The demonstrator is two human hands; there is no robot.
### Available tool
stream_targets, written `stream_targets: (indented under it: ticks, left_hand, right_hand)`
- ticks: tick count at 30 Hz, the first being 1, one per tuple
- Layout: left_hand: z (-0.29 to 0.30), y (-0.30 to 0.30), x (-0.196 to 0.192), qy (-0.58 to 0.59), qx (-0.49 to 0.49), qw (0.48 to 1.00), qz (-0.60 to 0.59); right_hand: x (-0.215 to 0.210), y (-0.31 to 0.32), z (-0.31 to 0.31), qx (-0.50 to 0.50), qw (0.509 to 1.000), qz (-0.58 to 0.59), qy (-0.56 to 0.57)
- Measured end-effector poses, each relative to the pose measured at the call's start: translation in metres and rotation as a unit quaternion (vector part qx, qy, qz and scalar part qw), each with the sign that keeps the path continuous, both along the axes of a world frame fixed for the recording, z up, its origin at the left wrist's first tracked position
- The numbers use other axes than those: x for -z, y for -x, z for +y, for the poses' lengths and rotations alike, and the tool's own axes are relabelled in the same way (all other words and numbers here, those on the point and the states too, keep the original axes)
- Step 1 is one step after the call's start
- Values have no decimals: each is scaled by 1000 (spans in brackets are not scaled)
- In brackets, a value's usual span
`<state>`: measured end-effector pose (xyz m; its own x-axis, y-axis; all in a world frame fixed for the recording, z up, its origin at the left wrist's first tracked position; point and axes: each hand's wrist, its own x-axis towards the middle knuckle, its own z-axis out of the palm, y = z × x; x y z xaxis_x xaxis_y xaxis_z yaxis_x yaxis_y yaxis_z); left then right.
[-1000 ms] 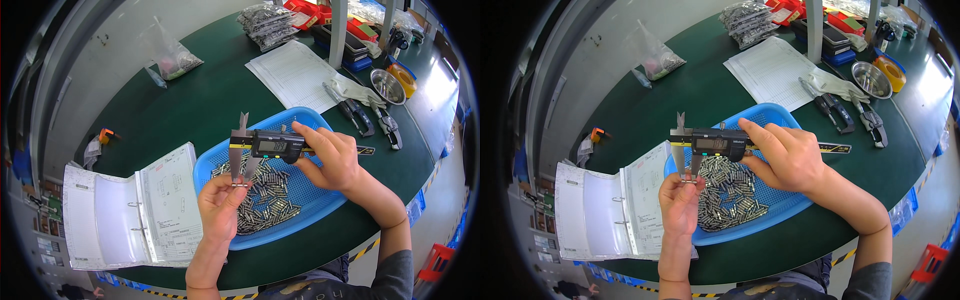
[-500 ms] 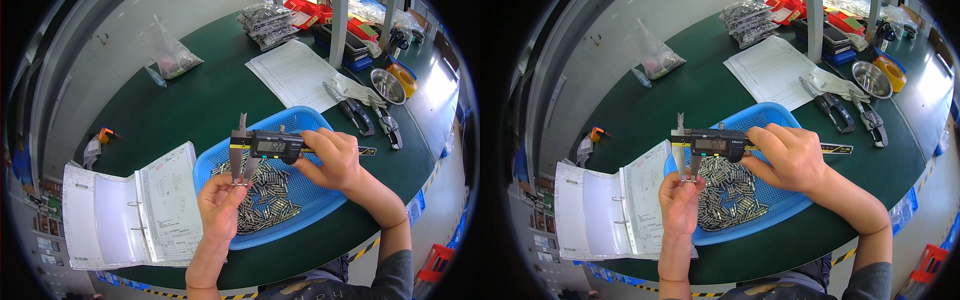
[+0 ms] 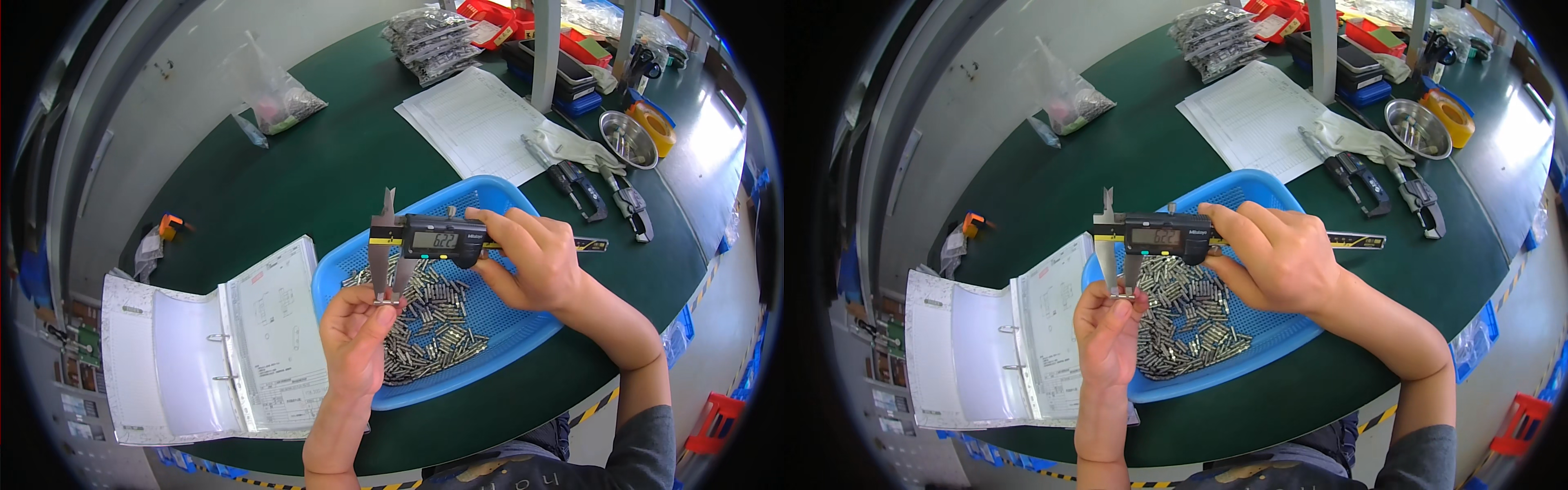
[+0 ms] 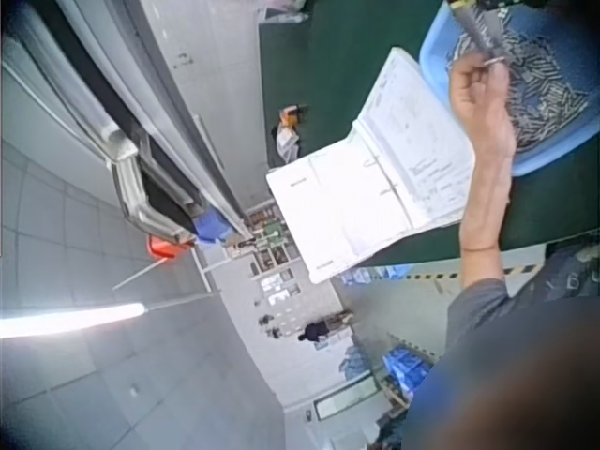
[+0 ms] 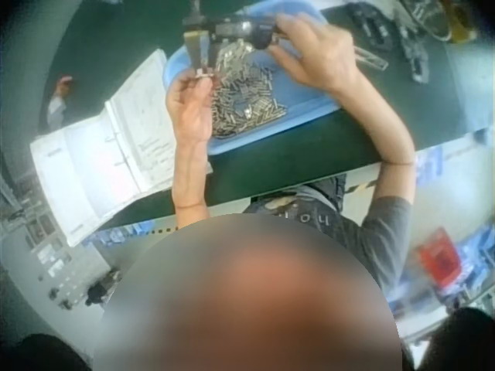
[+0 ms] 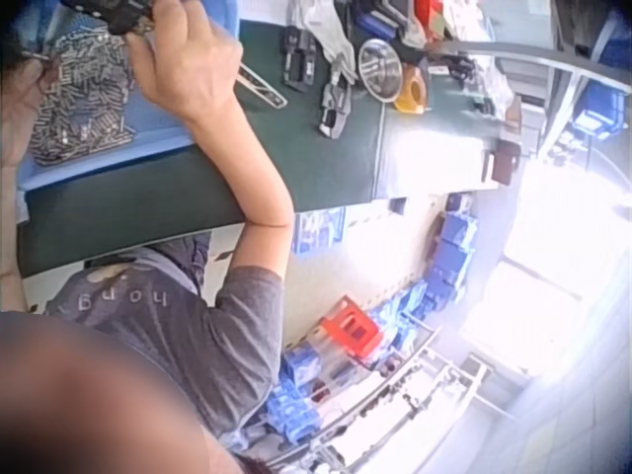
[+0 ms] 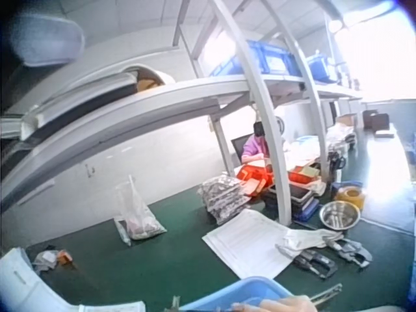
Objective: Measuring small metal hardware parts using digital calipers and a micrometer.
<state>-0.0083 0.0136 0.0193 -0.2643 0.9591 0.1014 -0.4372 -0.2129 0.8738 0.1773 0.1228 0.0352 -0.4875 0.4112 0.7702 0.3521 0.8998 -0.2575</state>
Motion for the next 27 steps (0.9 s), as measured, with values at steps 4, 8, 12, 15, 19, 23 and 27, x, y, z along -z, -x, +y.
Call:
stream_targets:
  ticks: [4,8,12,15,19,23,27]
  left_hand:
    - [0,0,0,1,4,1000,-6]
    - [0,-1,0,-11,3,1000,-8]
    - [0,-1,0,-10,2,1000,-7]
    - [0,-1,1,-9,4,1000,-9]
    - [0,0,0,11,9,1000,-2]
    - [2,2,-2,-5,20,1000,-17]
    - [3,2,-4,32,71,996,-49]
  right_hand:
    - [-2,-1,0,-3,1000,-17,4]
    - [-1,0,1,-8,1000,-8,6]
    - [1,0,1,1,1000,-2,-1]
    - [1,0,2,7,1000,-1,-3]
    - [1,-2,2,20,1000,-7,3]
    - [2,-1,2,10,1000,4,6]
    - [3,-2,2,11,1000,3,13]
